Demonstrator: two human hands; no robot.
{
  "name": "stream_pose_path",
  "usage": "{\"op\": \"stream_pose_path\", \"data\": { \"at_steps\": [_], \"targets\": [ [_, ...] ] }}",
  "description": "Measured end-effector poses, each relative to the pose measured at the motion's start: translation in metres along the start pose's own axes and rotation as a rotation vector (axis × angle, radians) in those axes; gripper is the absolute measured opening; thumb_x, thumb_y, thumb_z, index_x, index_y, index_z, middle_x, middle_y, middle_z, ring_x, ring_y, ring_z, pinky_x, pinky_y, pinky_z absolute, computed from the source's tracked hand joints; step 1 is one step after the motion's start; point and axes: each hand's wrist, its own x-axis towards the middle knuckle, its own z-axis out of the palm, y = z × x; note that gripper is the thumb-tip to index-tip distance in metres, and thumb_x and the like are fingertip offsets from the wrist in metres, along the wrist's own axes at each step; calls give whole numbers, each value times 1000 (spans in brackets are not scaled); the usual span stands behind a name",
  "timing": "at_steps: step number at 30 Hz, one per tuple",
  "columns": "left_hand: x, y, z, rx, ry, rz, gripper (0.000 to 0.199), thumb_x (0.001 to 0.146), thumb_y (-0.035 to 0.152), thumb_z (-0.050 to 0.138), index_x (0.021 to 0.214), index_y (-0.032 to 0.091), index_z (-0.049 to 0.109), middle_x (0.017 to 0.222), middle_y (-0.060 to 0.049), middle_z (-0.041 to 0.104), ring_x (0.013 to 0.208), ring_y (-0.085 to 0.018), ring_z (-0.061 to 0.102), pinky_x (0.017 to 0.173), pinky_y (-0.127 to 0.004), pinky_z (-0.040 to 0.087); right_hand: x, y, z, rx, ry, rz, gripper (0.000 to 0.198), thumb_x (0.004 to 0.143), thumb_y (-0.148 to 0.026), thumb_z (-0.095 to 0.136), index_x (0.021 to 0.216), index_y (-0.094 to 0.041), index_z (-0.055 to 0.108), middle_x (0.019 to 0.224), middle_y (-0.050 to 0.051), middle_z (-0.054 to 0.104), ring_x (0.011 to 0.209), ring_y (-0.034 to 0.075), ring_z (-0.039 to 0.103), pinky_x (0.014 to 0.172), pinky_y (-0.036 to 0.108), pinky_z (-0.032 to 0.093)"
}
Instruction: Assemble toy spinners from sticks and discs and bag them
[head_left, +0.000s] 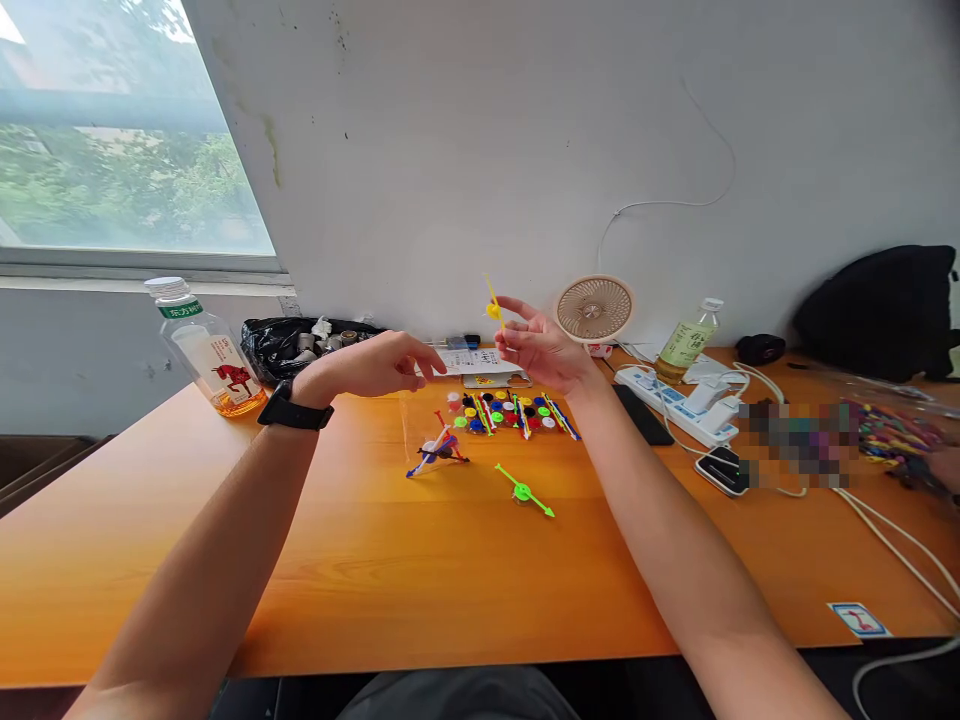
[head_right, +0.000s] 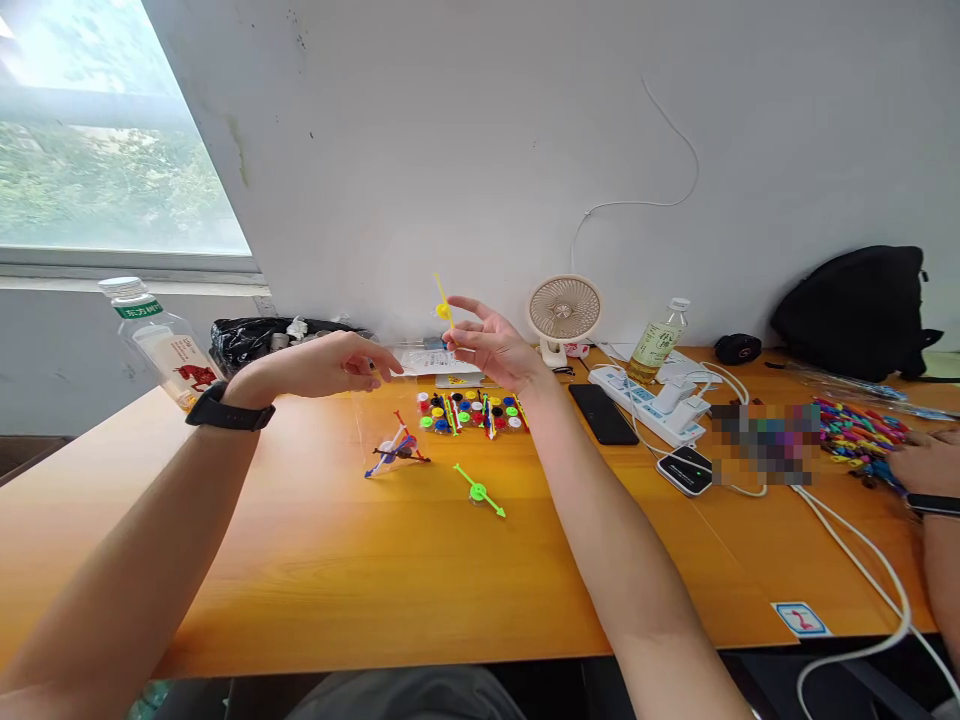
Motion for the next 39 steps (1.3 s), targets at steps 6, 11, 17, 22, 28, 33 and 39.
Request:
{"op": "stream_pose_path", "data": {
  "at_steps": [6,11,17,22,28,33,39],
  "targets": [
    [5,11,4,-75,45,-15,34,84,21,62,114,21,79,102,-6,80,81,-17,72,68,-23,53,1,3,23,-24,-88,16,64,71,-33,88,130,-27,63,97,1,73,90,17,68,75,25,55],
    [5,16,4,-160,84,-9,28,82,23,65,106,20,79,97,-5,80,82,-17,72,69,-23,54,-3,-5,43,-102,-131,6,61,75,-32,86,130,-28,60,96,0,72,86,17,68,78,29,57],
    [4,16,3,-145,112,-76,22,84,29,65,95,17,80,74,-3,74,66,-15,65,56,-21,44,-6,-9,66,-246,-115,-30,33,88,-37,79,114,-23,64,93,4,73,88,20,74,86,37,63],
    [4,15,3,-109,105,-54,26,86,36,66,89,16,81,72,-2,73,61,-12,56,51,-19,36,-7,-1,81,-402,-74,-98,36,89,-29,76,120,-24,58,90,0,72,79,18,74,76,32,64],
    [4,10,3,-125,121,-84,27,84,37,66,94,17,82,71,-2,72,61,-14,58,53,-21,40,-3,15,81,-606,-36,-53,30,88,-34,77,103,-23,55,82,0,72,65,17,70,59,26,55],
    [2,5,2,-144,125,-84,24,81,31,64,91,18,82,71,-3,73,63,-15,62,56,-22,43,-3,19,83,-650,19,-3,39,85,-49,81,99,-22,56,83,1,74,58,15,65,52,24,46],
    [1,8,0,-145,112,-69,21,79,29,64,81,17,80,65,-1,68,57,-13,53,52,-22,37,-4,20,92,-807,44,-7,36,88,-50,79,101,-21,60,78,0,74,61,14,64,59,24,40]
  ]
}}
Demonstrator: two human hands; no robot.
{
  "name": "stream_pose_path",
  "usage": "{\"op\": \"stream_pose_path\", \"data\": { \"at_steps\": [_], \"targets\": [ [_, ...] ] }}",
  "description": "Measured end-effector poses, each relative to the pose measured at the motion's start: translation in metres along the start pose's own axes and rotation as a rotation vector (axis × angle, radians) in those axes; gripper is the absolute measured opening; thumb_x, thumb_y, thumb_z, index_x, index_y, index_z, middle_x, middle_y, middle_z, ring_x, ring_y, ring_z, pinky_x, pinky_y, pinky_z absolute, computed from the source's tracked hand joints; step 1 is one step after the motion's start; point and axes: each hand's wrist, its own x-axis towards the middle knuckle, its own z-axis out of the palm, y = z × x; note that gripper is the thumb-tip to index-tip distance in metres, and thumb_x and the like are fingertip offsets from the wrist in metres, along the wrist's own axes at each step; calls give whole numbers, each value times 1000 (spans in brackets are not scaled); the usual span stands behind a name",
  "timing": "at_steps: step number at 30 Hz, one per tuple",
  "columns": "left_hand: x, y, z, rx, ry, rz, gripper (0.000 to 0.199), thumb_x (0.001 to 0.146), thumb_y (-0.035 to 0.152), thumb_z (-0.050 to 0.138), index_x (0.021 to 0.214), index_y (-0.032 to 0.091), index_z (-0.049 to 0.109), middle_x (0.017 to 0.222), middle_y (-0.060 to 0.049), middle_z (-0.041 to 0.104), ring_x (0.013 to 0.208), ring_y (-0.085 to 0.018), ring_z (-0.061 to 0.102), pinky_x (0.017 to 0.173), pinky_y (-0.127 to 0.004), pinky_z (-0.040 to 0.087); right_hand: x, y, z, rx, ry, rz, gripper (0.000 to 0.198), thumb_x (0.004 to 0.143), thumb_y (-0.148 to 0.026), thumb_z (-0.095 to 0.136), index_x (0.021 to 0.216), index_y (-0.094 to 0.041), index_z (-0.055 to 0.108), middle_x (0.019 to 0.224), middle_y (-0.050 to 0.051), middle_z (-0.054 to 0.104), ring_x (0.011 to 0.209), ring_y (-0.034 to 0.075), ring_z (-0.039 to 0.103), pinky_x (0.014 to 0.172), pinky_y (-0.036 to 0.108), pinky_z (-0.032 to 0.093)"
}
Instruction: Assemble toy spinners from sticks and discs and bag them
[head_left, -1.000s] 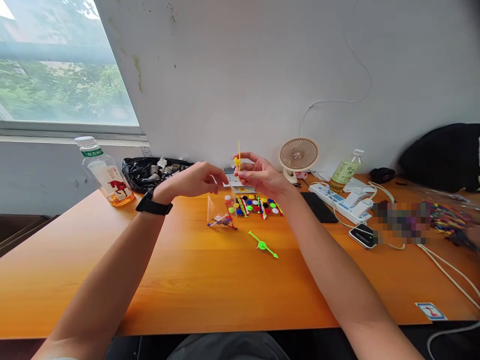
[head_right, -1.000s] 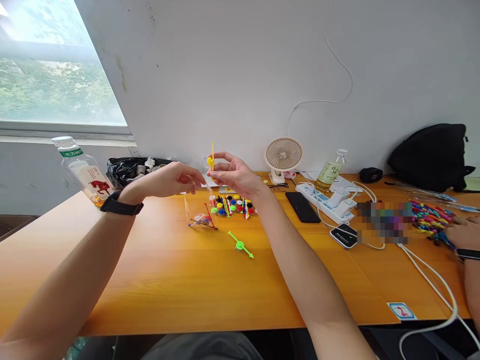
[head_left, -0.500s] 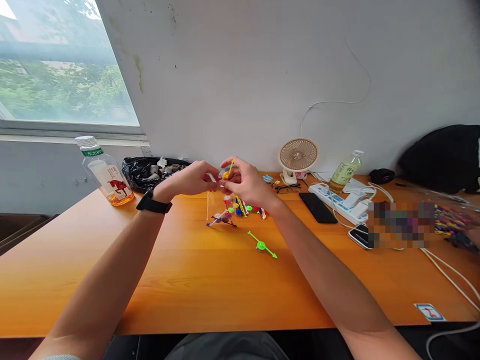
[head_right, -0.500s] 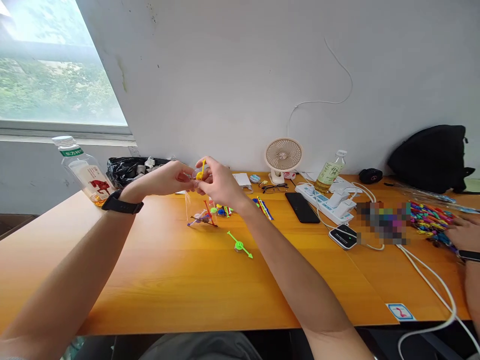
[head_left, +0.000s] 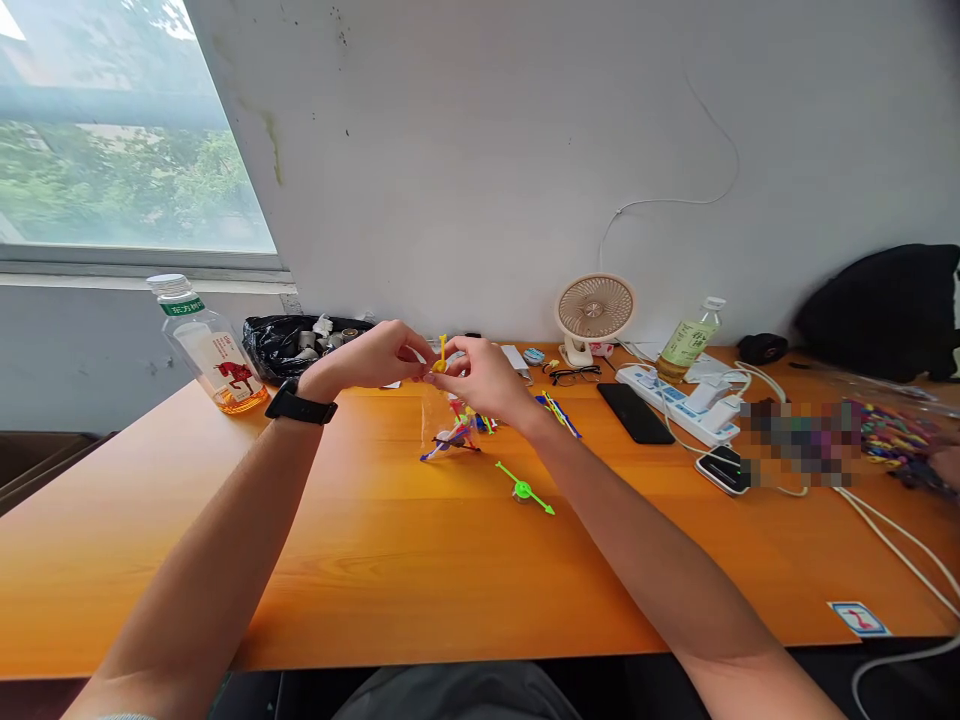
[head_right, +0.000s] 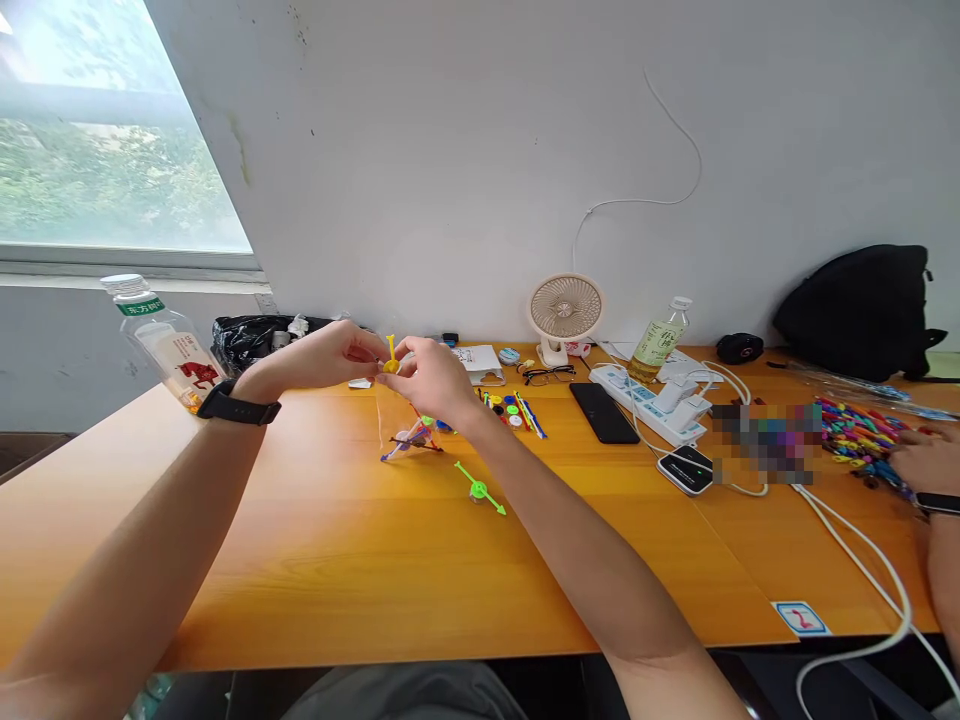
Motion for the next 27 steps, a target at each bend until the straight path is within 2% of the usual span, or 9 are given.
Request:
{"op": "stream_pose_path", "data": {
  "at_steps": [4,8,11,14,18,22,27],
  "targets": [
    [-1,2,0,-8,40,2,22,77,33,67,85,17,81,69,-2,72,62,-15,59,56,-23,42,-1,-1,-1,-25,-11,-8,35,88,-44,80,106,-22,58,78,-1,74,66,15,66,61,24,41],
    [-1,2,0,6,23,-4,23,79,32,66,85,16,81,70,-2,72,61,-14,57,54,-22,39,-3,-2,-4,-18,-36,3,34,90,-40,79,108,-24,56,76,-2,73,66,16,67,60,24,43],
    [-1,0,-1,32,-4,-11,21,80,30,63,80,15,78,66,-1,68,58,-12,52,51,-22,34,-4,-3,-4,-26,-78,0,19,94,-34,72,101,-23,58,77,-1,74,67,16,69,60,23,43],
    [-1,-3,-1,23,-20,-13,21,81,30,63,83,15,78,65,0,67,58,-12,52,51,-21,34,-5,-5,-4,-82,-75,-12,12,93,-27,70,91,-21,61,81,2,75,71,17,70,59,24,42],
    [-1,-4,-2,38,-4,1,25,82,31,64,93,17,82,68,-1,70,60,-13,56,53,-21,37,-6,-9,-7,-109,-44,-24,12,90,-27,72,86,-20,63,84,3,76,73,17,68,60,25,41],
    [-1,-4,-3,34,10,-15,30,82,32,66,102,17,83,78,-4,77,70,-17,66,60,-22,46,-7,-11,-14,-139,-67,-60,17,91,-29,69,78,-19,67,75,2,72,70,15,63,60,26,37],
    [-1,-5,-3,86,14,10,29,83,32,65,100,19,84,80,-4,78,71,-17,67,63,-23,48,-7,-9,-14,-221,-46,-77,20,88,-31,70,73,-18,72,74,1,68,69,14,56,61,27,33]
  ]
}}
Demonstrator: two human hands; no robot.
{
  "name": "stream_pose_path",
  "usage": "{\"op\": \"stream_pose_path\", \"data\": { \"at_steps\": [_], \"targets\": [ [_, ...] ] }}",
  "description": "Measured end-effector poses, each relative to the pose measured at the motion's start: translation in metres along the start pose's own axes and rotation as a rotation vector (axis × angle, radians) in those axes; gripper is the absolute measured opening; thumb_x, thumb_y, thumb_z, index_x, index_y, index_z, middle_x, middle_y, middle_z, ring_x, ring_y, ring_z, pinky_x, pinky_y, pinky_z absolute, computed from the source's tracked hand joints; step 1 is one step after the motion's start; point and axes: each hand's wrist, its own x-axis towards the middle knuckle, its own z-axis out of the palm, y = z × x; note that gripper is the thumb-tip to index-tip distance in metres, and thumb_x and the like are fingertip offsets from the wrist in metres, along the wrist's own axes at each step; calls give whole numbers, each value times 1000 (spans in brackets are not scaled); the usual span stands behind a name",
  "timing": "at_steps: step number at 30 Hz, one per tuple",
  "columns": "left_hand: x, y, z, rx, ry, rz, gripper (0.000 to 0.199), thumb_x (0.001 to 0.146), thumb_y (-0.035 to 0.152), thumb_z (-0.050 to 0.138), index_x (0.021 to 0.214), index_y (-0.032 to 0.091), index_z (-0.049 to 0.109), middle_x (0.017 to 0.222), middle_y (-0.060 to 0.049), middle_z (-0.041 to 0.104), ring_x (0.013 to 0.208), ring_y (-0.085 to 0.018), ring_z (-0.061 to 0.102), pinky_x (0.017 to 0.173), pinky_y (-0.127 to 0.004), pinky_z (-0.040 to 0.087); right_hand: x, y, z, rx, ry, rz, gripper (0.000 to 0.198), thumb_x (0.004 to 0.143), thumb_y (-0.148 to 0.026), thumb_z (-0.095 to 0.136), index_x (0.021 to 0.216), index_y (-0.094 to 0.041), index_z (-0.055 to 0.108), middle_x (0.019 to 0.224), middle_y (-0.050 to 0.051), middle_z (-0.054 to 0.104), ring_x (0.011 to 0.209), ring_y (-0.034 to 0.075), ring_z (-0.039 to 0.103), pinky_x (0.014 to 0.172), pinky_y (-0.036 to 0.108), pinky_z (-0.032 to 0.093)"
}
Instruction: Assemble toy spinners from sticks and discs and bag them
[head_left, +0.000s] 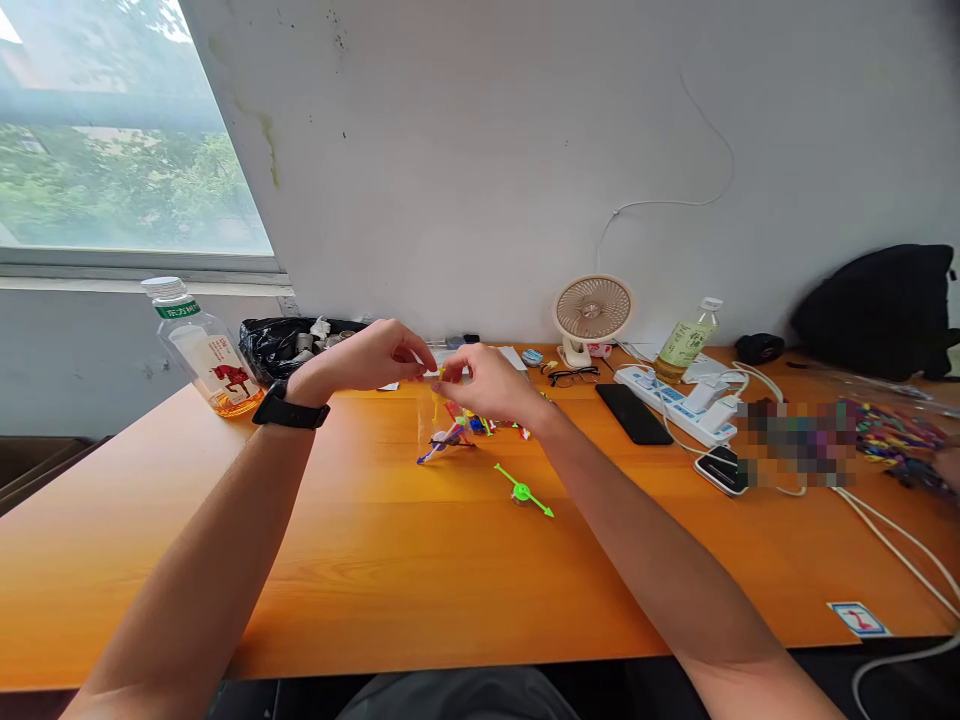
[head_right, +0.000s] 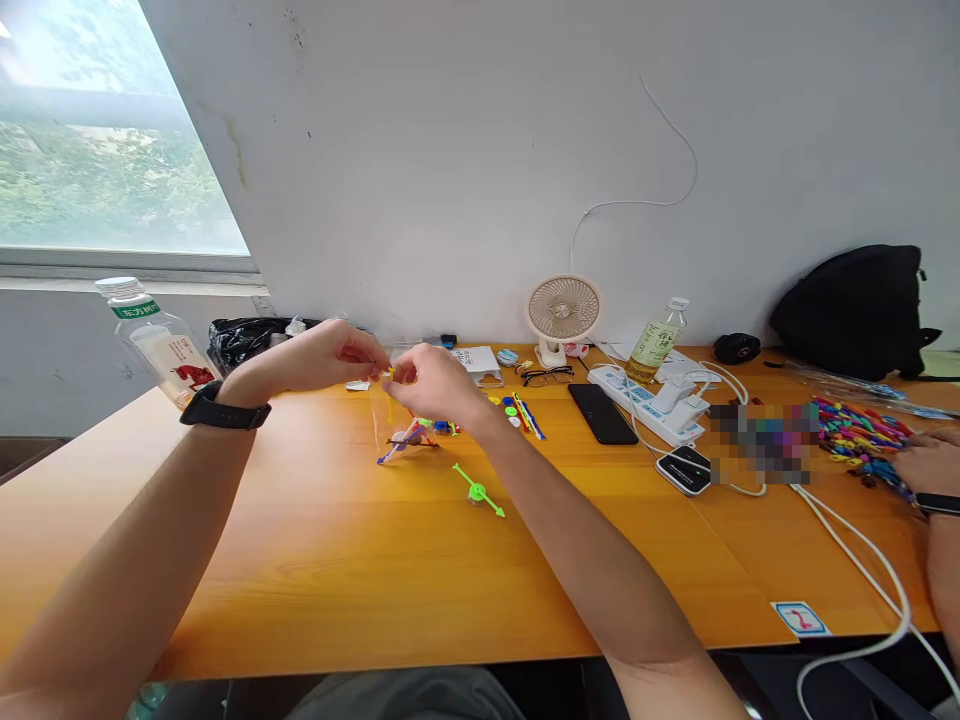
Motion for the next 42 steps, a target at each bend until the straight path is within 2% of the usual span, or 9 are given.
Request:
{"op": "stream_pose_path", "data": {
  "at_steps": [9,14,19,24,28,32,36,39,42],
  "targets": [
    [2,4,1,34,-17,8,30,83,29,63,100,18,85,81,-4,78,68,-16,66,59,-22,46,1,6,4,25,-246,-2,46,101,-47,54,67,-16,58,62,-3,49,59,11,44,62,27,25],
    [1,5,0,27,-17,-3,29,83,28,63,99,18,84,81,-4,78,69,-16,65,60,-22,46,3,9,7,68,-286,-41,43,104,-45,51,72,-17,59,70,-1,56,63,12,50,65,27,29],
    [0,5,0,39,-13,21,26,82,27,62,93,17,84,70,-2,73,60,-13,58,54,-21,40,4,10,7,131,-194,-44,24,99,-41,61,98,-18,66,81,1,64,71,15,55,65,27,35],
    [-1,2,-1,30,22,12,26,82,27,62,95,18,84,72,-3,74,62,-14,61,54,-21,42,1,11,-14,250,-54,-98,22,95,-40,66,94,-18,63,82,1,62,70,13,53,61,26,38],
    [-1,1,-1,7,40,-1,28,83,27,62,101,20,83,85,-4,79,73,-17,70,59,-22,48,-4,18,-40,352,-469,-109,28,93,-43,68,87,-15,67,78,1,66,68,12,57,61,24,42],
    [1,2,1,63,-46,59,31,84,26,62,106,22,82,89,-4,79,76,-17,70,63,-22,48,-4,37,-30,94,-967,96,29,78,-38,84,87,-15,71,80,2,72,69,14,65,60,22,45],
    [1,3,3,93,-55,66,32,86,26,60,108,22,83,82,-3,78,70,-15,66,62,-22,45,1,56,12,-150,-1111,384,43,55,-33,98,79,-15,67,65,-1,68,63,18,69,59,24,50],
    [1,4,2,115,-55,43,31,86,26,60,106,21,83,84,-3,78,71,-16,66,63,-23,45,4,59,29,-35,-1239,367,37,54,-29,96,73,-12,69,67,0,69,64,16,68,64,24,53],
    [-1,6,0,135,-63,46,29,91,36,61,103,22,83,87,-3,78,71,-16,66,62,-23,45,3,54,17,115,-1266,303,33,59,-31,94,74,-12,71,67,0,70,63,15,68,65,25,55]
  ]
}}
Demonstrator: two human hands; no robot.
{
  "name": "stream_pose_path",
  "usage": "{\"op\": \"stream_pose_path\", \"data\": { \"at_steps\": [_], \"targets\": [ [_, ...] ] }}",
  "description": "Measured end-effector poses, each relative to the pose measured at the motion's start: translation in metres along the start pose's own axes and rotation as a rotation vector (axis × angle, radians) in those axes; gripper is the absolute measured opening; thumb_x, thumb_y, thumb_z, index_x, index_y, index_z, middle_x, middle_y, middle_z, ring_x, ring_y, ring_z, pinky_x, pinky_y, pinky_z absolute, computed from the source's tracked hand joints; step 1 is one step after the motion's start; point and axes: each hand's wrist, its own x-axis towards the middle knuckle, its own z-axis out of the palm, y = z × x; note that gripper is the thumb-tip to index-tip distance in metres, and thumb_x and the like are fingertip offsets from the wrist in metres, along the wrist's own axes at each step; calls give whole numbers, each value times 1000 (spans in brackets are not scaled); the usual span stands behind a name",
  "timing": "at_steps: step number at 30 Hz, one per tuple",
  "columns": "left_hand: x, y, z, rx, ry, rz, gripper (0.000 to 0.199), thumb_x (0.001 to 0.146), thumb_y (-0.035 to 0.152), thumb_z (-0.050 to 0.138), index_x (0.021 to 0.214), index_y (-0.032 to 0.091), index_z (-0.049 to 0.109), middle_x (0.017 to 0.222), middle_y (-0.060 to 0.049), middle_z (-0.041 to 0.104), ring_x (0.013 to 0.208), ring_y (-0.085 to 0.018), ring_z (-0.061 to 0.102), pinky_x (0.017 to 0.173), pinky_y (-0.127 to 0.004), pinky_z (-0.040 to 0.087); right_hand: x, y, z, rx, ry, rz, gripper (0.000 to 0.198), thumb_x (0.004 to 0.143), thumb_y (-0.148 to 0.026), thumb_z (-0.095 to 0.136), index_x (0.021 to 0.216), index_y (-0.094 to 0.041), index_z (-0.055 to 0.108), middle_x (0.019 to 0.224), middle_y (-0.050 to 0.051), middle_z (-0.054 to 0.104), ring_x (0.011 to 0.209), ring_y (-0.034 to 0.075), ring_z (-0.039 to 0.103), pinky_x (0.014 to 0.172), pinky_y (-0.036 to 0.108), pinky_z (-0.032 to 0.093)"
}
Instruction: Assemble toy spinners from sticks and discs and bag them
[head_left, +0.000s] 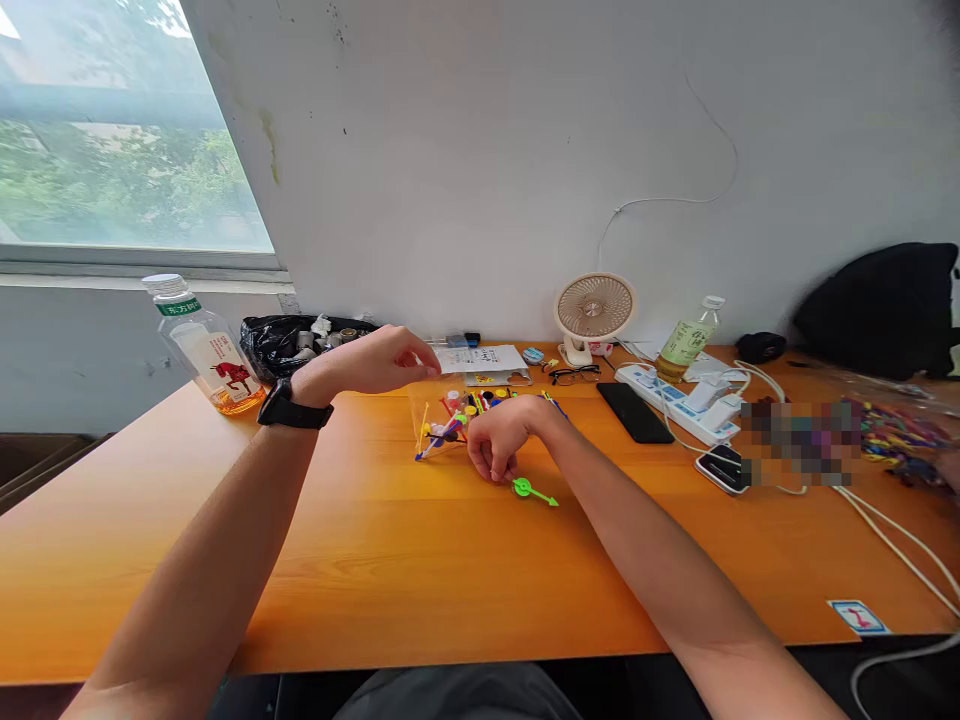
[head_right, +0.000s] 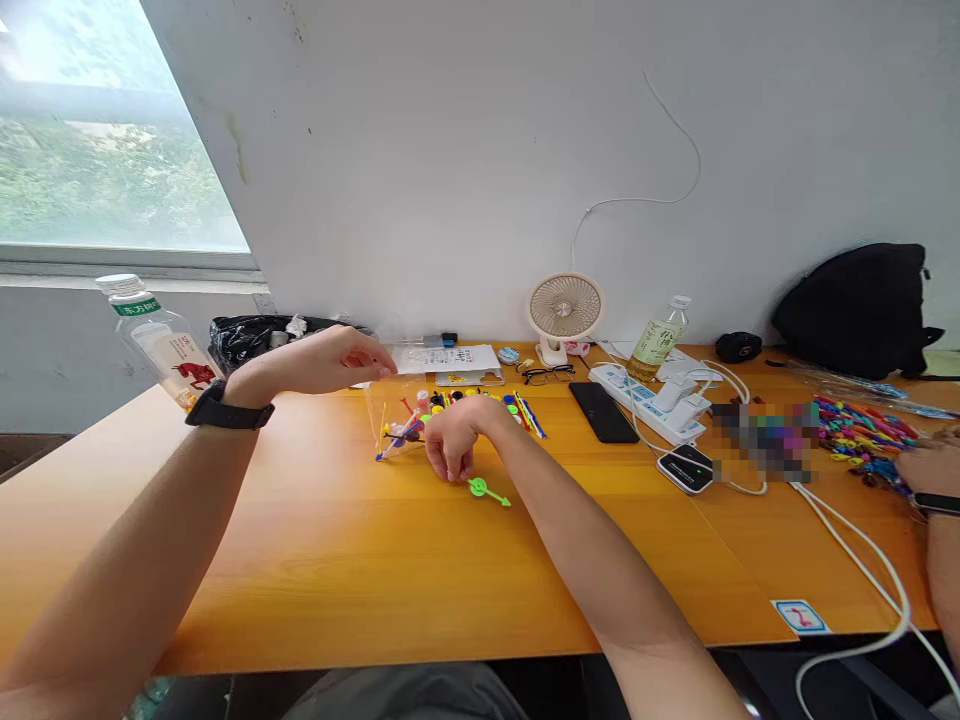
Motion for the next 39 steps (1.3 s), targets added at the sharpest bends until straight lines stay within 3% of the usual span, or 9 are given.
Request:
{"op": "stream_pose_path", "data": {
  "at_steps": [4,9,11,12,20,25,31,35,39],
  "targets": [
    [-3,2,-3,-11,-72,-4,35,85,50,73,105,23,81,90,-3,78,79,-17,70,64,-22,46,-46,-8,-4,137,183,-430,33,77,-36,86,99,-14,74,83,3,75,76,17,72,74,28,58],
    [0,-1,-1,-30,-132,31,17,84,37,73,91,24,81,93,-3,79,84,-18,71,71,-22,48,-76,-20,-7,340,1042,-799,32,86,-43,81,99,-19,66,95,5,74,81,16,70,79,31,60],
    [1,-1,-1,-28,-136,51,15,86,34,71,90,24,81,93,-3,79,85,-17,71,71,-22,47,-71,-23,-9,357,1283,-840,32,87,-45,80,97,-20,63,95,4,72,81,16,69,79,31,60],
    [1,0,-1,-25,-139,51,15,86,33,70,91,24,81,93,-2,78,85,-17,71,71,-22,47,-67,-25,-10,343,1333,-849,31,87,-45,79,97,-20,62,94,4,71,81,16,69,79,31,60],
    [-5,9,-4,-7,-141,26,14,86,34,70,91,26,81,90,-1,78,83,-17,70,70,-22,46,-41,-34,0,27,1171,-779,9,96,-26,61,99,-18,65,91,3,70,82,16,65,76,27,51],
    [-6,13,-4,6,-155,-2,12,85,31,70,90,26,81,88,0,78,82,-17,69,69,-22,45,-47,-38,8,-248,1050,-601,21,98,-18,50,107,-21,69,85,-1,69,69,13,55,65,24,37],
    [-6,12,-5,-32,-150,3,11,82,34,75,84,25,82,82,-1,77,75,-17,69,63,-23,44,-49,-42,12,-408,994,-414,23,97,-11,51,104,-22,70,93,2,72,75,15,56,64,26,30],
    [-6,12,-4,-40,-158,18,14,82,37,75,79,25,81,79,-2,77,73,-17,68,64,-24,45,-52,-43,14,-428,952,-313,17,99,-16,56,103,-23,71,94,3,73,76,16,58,65,27,31],
    [-5,12,-3,-23,-150,2,14,81,36,76,77,24,81,78,-2,77,71,-17,67,63,-25,44,-61,-41,15,-399,911,-199,22,101,-39,60,98,-21,72,87,4,72,70,17,58,60,28,31]
  ]
}}
